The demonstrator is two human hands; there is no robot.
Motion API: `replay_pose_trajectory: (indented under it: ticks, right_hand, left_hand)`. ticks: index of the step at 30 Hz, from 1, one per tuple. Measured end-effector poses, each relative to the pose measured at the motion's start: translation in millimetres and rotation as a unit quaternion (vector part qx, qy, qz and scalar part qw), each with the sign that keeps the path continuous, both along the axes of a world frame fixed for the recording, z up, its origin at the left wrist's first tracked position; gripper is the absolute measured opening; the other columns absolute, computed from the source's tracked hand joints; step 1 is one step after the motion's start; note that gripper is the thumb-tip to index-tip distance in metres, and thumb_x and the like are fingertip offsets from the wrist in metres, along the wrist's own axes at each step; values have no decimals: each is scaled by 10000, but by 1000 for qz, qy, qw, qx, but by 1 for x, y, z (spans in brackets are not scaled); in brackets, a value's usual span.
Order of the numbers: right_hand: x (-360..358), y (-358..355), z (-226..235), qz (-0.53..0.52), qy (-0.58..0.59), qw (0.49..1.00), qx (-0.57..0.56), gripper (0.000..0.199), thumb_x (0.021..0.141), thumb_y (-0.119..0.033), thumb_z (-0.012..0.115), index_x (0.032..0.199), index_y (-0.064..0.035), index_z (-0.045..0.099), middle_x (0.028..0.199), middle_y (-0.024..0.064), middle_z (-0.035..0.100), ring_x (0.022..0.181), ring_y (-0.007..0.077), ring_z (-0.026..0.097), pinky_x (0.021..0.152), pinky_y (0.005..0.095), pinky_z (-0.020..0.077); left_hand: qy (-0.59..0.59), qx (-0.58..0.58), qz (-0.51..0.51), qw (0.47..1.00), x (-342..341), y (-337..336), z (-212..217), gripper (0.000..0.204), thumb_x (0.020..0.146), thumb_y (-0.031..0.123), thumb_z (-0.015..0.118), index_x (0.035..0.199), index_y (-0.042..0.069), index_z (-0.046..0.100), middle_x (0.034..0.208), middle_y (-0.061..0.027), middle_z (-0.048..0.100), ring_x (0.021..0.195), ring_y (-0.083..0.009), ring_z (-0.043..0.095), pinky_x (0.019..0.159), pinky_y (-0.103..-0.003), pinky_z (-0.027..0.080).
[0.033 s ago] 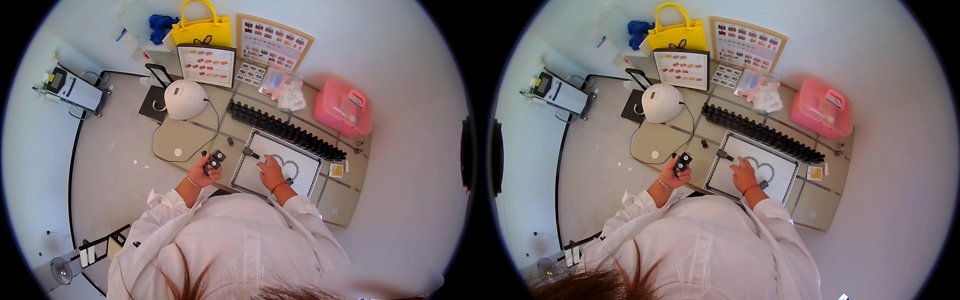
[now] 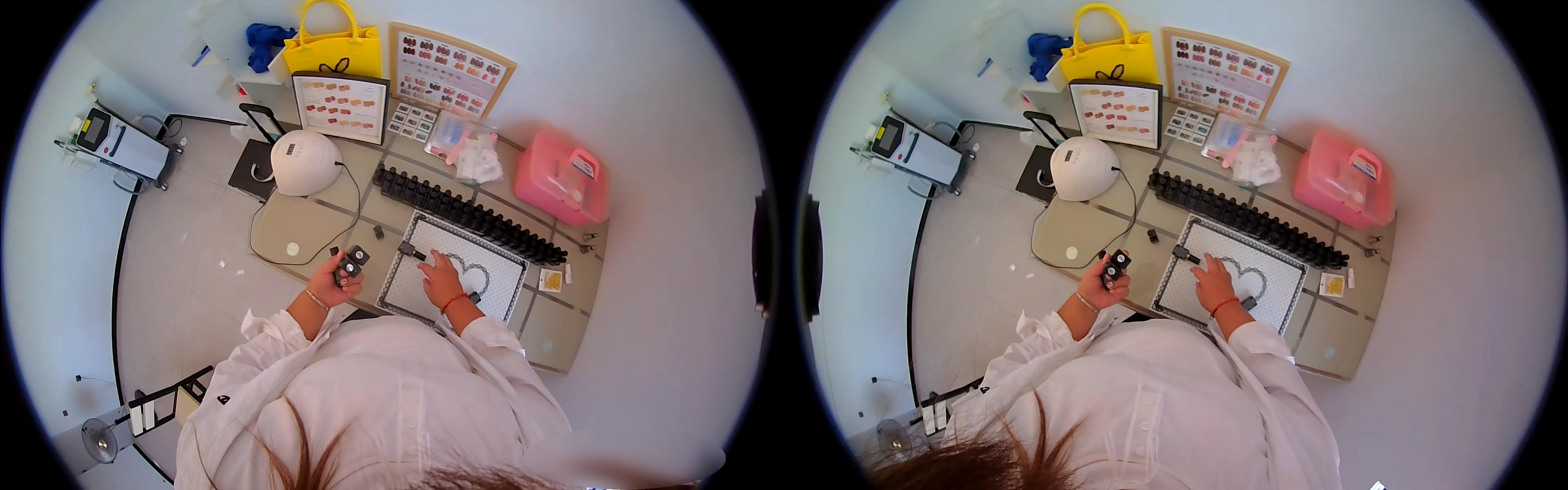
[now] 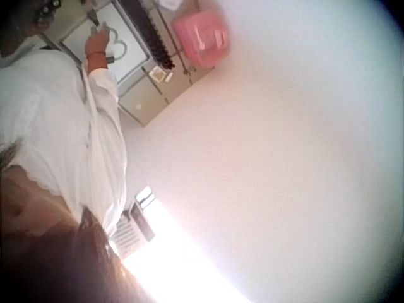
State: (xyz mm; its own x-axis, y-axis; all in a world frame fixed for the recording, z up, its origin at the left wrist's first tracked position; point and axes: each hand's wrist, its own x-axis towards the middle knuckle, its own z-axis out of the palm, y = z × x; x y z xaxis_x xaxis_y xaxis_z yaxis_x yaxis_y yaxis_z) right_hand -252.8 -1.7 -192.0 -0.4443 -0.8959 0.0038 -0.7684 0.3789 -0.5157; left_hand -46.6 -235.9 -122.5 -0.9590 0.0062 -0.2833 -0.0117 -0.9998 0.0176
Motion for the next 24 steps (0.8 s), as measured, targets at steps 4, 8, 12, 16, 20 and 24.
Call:
replay_pose_trajectory:
  ticks: [4, 8, 12, 16, 20, 24]
  right_hand:
    - [1, -32, -8, 9, -17, 995, 95, 366, 778, -89, 656, 1139, -143, 662, 1413, 201, 442, 1253, 407, 461, 977, 480, 461]
    - [3, -40, -14, 18, 24, 993, 115, 323, 798, -86, 638, 1117, -130, 666, 1273, 160, 543, 1136, 356, 543, 893, 446, 503]
    - [-4, -36, -29, -7, -35, 998, 48, 280, 795, -48, 641, 1063, -128, 662, 1064, 125, 613, 965, 319, 608, 827, 410, 516]
    - [-6, -34, -21, -188, -182, 962, -79, 177, 851, -74, 661, 1017, -132, 644, 812, 127, 621, 775, 327, 633, 712, 382, 524]
    - [-26, -17, -24, -390, -488, 749, -219, 73, 961, -168, 599, 937, -99, 598, 607, 47, 517, 542, 189, 511, 515, 320, 436]
    - [-28, 1, 23, -440, -715, 447, -309, 198, 1014, -293, 500, 942, -129, 584, 568, -37, 358, 475, 98, 319, 464, 267, 292]
  left_hand:
    - [11, 2, -4, 1000, 7, -10, 1, 285, 973, 363, 575, 1150, 140, 560, 701, 18, 516, 581, -101, 405, 514, -254, 330]
    - [0, 6, -2, 1000, 11, -18, 9, 226, 992, 349, 545, 1046, 132, 581, 679, 38, 508, 599, -106, 439, 522, -259, 339]
    - [-21, -15, -19, 999, 14, -30, -6, 304, 964, 362, 599, 1179, 148, 582, 726, 4, 544, 567, -111, 415, 514, -260, 347]
    - [-125, -130, -76, 981, -1, -33, 12, 256, 963, 306, 617, 1149, 131, 601, 695, 6, 522, 573, -110, 433, 524, -255, 366]
    - [-196, -458, -156, 853, -30, -22, 9, 219, 948, 253, 642, 1098, 97, 616, 712, 1, 542, 603, -115, 489, 541, -260, 410]
    - [-118, -846, -147, 499, -46, -1, -19, 276, 852, 223, 708, 1064, 77, 608, 827, -106, 665, 692, -278, 637, 621, -399, 503]
